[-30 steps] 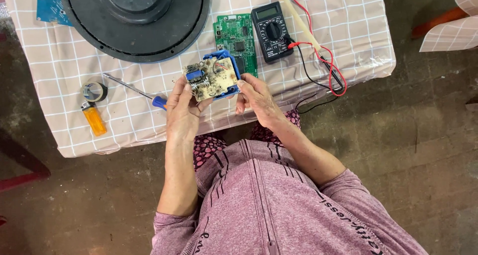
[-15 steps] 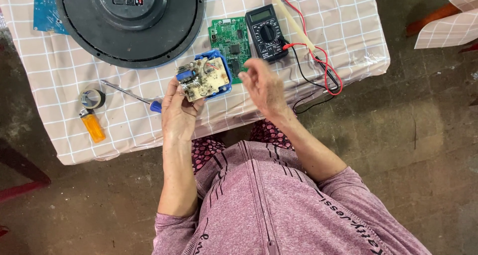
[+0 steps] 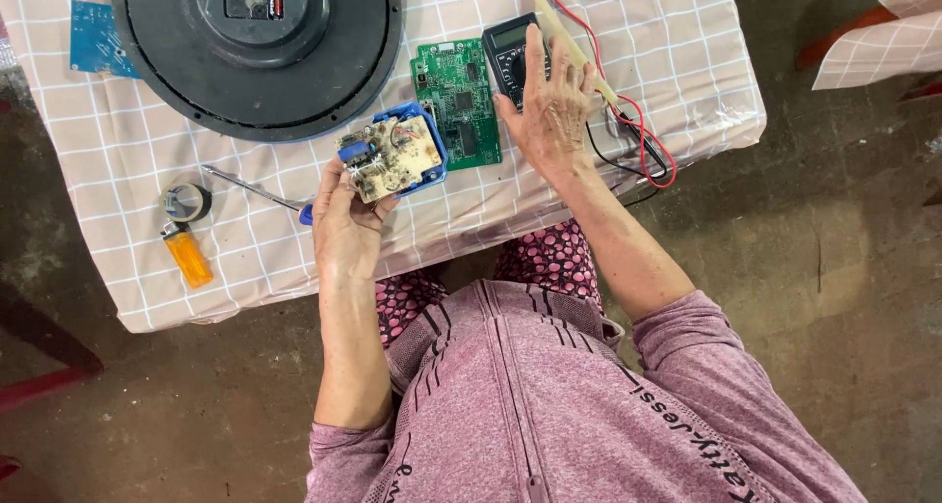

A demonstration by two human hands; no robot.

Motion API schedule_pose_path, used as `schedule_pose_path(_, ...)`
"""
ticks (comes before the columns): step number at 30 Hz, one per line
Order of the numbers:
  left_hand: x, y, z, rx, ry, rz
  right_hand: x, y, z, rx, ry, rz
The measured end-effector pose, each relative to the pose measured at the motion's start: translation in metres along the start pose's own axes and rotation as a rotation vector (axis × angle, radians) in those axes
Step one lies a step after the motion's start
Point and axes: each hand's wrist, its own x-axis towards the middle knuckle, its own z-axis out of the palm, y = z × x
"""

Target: Testing and inspecting electronic components including circuit boards and a clock mechanism using a multimeter and screwdriver

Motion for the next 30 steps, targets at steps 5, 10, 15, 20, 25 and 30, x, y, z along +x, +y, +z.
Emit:
schedule_pose_path(5, 0.001, -0.001, 0.01, 0.009, 0.045, -0.001, 0.001, 0.005, 0.001, -0.035, 0.088, 0.008)
schedule_pose_path(10, 0.014, -0.012, 0.009, 0.028, -0.009, 0.01, 0.002, 0.015, -0.005, -0.021, 0.098, 0.028)
schedule_pose_path(15, 0.017, -0.016, 0.014, -0.006, 0.029, -0.003, -0.001, 0.02, -0.004, 0.022, 0.048, 0.045)
schedule_pose_path(20, 0.014, -0.011, 0.015, 0.036, 0.03, 0.005, 0.012, 0.025, -0.005, 0.184, 0.259, 0.013)
schedule_pose_path(25, 0.006, -0.004, 0.017, 0.066, 0.035, 0.011, 0.079, 0.098, 0.028, 0.349, 0.348, 0.058)
schedule_pose_path(30, 0.014, -0.014, 0.013, 0.023, 0.029, 0.005, 0.131, 0.122, 0.041, 0.496, -0.15, 0.12)
